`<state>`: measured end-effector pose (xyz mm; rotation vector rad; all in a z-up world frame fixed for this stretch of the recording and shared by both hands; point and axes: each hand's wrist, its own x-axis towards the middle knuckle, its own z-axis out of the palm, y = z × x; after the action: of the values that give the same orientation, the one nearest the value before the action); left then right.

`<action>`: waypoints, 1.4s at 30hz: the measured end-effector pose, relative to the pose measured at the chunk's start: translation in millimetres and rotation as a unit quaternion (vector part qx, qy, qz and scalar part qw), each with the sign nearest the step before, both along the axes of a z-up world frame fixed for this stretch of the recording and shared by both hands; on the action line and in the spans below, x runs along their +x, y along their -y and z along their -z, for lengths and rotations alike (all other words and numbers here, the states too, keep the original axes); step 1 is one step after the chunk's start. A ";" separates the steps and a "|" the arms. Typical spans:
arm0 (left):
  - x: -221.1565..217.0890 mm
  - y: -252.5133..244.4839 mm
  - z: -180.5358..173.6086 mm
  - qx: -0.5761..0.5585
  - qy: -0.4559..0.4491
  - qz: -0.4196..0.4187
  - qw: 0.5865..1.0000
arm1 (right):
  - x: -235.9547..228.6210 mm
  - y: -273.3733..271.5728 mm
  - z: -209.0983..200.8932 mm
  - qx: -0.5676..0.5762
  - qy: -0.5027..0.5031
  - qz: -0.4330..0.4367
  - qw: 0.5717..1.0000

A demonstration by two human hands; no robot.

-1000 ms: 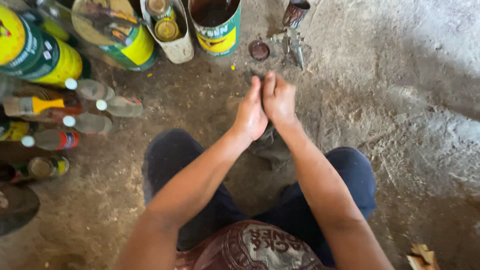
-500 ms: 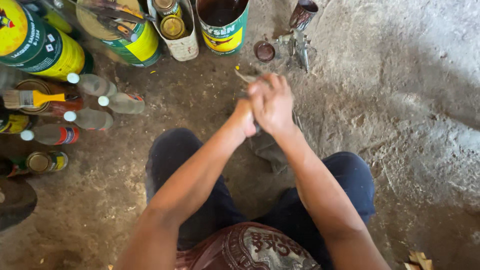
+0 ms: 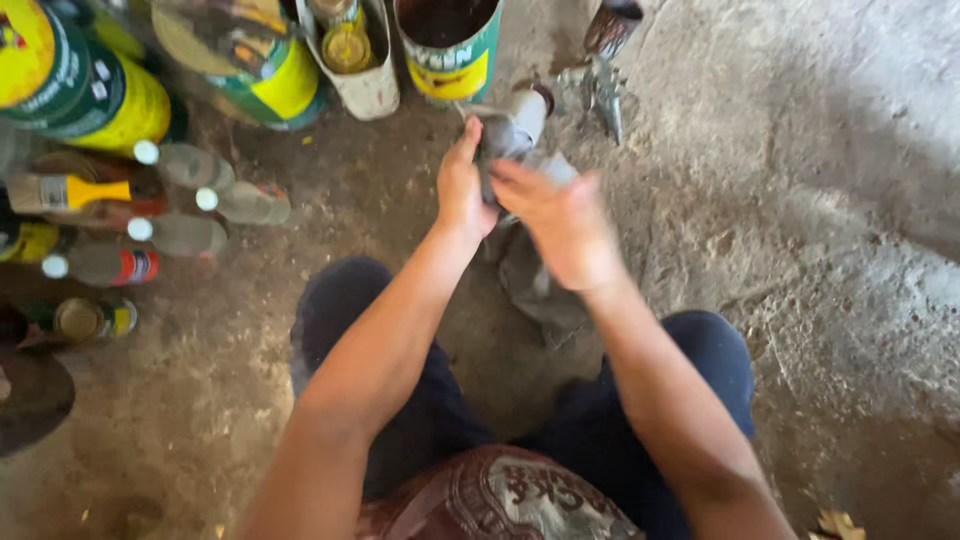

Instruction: The person mixes dark liquid in a small cup, cleans and prepares a spray gun nozzle with a cloth, and then uses the spray gun to apply a finish to a wooden chair.

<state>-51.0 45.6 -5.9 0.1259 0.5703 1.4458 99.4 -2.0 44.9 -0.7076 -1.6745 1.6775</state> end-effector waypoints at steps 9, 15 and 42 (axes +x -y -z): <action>23.7 30.9 -36.0 0.372 -0.664 -0.144 0.632 | 18.2 11.5 -6.3 -0.382 -0.439 0.088 0.809; 31.4 25.7 -39.6 0.197 -0.594 -0.117 0.771 | 17.0 12.0 -63.9 -0.289 -0.278 0.094 0.911; 21.9 14.1 -42.4 -0.088 0.039 0.019 0.995 | 29.9 2.4 -50.8 -0.085 -0.145 0.190 0.967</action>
<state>-29.1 31.5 36.4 -0.0596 0.6254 1.3510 129.4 -4.4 95.7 -0.7659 -1.1205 1.5692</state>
